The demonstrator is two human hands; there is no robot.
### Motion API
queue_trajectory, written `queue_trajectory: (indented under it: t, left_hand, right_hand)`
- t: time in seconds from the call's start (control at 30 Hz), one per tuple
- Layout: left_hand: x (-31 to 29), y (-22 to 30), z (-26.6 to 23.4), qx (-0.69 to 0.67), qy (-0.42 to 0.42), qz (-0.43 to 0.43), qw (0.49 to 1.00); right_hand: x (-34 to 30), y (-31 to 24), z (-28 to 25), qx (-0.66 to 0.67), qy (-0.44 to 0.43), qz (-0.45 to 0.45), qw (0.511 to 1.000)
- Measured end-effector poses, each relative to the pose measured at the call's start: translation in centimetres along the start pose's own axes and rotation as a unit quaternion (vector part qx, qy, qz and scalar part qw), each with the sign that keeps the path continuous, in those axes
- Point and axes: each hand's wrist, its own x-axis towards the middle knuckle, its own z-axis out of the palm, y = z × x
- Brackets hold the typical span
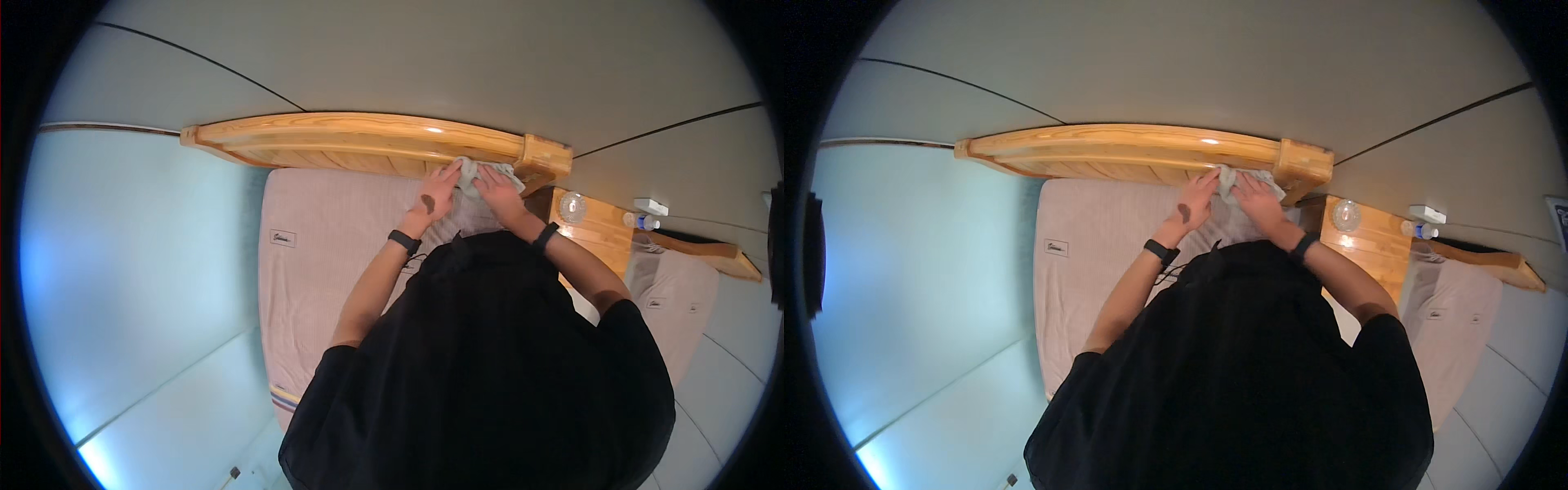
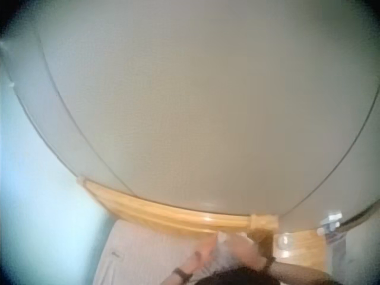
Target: Cleaning the walls, bed frame, and nightstand with a grey cloth.
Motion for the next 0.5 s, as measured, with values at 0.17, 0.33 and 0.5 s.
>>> queue_trajectory:
  t: [0.17,0.33,0.5]
  left_hand:
    - [-0.8,-0.6,-2.7,0.022,0.019,-0.057,0.998]
    - [-1.8,-2.2,-3.0,0.037,0.076,-0.08,0.993]
    - [-1.5,-1.4,-3.6,0.036,0.055,-0.115,0.991]
  right_hand:
    - [3.6,-2.3,2.7,-0.067,-0.014,-0.025,0.997]
    - [6.2,-4.3,3.7,-0.051,0.025,-0.034,0.998]
    - [5.6,-3.4,2.5,0.007,-0.004,-0.017,1.0]
